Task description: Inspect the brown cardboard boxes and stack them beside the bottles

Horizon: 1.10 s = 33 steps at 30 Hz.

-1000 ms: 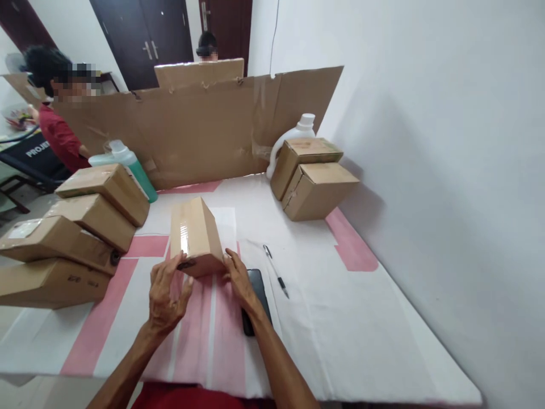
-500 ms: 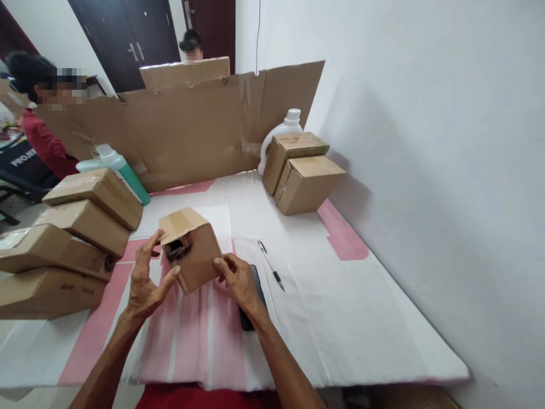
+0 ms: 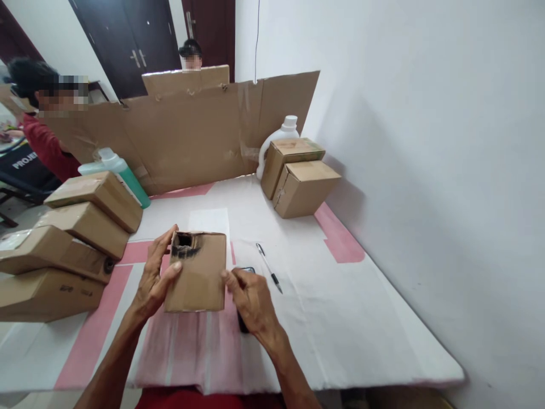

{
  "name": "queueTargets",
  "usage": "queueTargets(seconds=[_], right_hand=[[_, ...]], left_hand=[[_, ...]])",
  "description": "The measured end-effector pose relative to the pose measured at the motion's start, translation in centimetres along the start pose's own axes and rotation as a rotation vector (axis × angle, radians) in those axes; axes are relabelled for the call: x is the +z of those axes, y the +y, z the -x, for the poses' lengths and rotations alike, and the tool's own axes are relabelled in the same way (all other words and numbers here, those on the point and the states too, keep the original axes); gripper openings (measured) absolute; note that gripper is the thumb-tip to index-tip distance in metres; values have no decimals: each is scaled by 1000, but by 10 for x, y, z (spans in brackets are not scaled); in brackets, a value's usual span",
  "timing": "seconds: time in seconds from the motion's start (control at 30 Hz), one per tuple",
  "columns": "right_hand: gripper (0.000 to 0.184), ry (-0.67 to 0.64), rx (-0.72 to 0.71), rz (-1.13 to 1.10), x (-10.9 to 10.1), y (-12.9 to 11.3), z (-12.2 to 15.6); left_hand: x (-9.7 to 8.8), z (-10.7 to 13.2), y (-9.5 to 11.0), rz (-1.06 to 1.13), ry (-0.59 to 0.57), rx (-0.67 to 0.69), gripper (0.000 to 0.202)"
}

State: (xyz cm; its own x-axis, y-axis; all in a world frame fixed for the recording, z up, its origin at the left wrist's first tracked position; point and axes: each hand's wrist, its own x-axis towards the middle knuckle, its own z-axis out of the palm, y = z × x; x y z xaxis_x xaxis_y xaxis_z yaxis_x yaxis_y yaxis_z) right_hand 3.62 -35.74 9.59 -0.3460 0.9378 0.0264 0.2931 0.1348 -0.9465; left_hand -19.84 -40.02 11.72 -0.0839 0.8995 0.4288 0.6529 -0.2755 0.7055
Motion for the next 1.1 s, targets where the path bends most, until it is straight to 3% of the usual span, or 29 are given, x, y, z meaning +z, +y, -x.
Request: queueTargets(seconds=[0.07, 0.13, 0.2, 0.3, 0.5, 0.77, 0.83, 0.9, 1.0, 1.07, 1.1], right_hand=[[53, 238, -77, 36, -6, -8, -10], [59, 357, -204, 83, -6, -20, -21], [48, 286, -312, 134, 0, -33, -28], [21, 176, -350, 182, 14, -48, -32], [5, 243, -327, 236, 27, -52, -29], [13, 223, -264, 301, 32, -54, -27], [13, 160, -318, 215, 29, -55, -29], [27, 123, -341, 58, 20, -47, -31], [33, 247, -161, 34, -6, -12, -34], [25, 323, 90, 308, -27, 22, -36], [21, 300, 236, 477, -37, 39, -37]], left_hand=[[-1, 5, 5, -3, -28, -7, 63], [1, 10, 11, -12, -52, 4, 64], [2, 15, 17, -22, -62, 22, 64], [4, 18, 25, -36, -31, 20, 60], [4, 6, 41, -43, 93, -60, 31], [-3, -6, 44, -121, 3, -76, 31], [-9, -4, 41, -162, 5, -103, 34], [-16, 0, 38, -165, 8, -165, 40], [-27, 8, 32, -134, -6, -279, 52], [-32, 14, 28, -155, -1, -298, 63], [-33, 16, 26, -176, 9, -287, 68]])
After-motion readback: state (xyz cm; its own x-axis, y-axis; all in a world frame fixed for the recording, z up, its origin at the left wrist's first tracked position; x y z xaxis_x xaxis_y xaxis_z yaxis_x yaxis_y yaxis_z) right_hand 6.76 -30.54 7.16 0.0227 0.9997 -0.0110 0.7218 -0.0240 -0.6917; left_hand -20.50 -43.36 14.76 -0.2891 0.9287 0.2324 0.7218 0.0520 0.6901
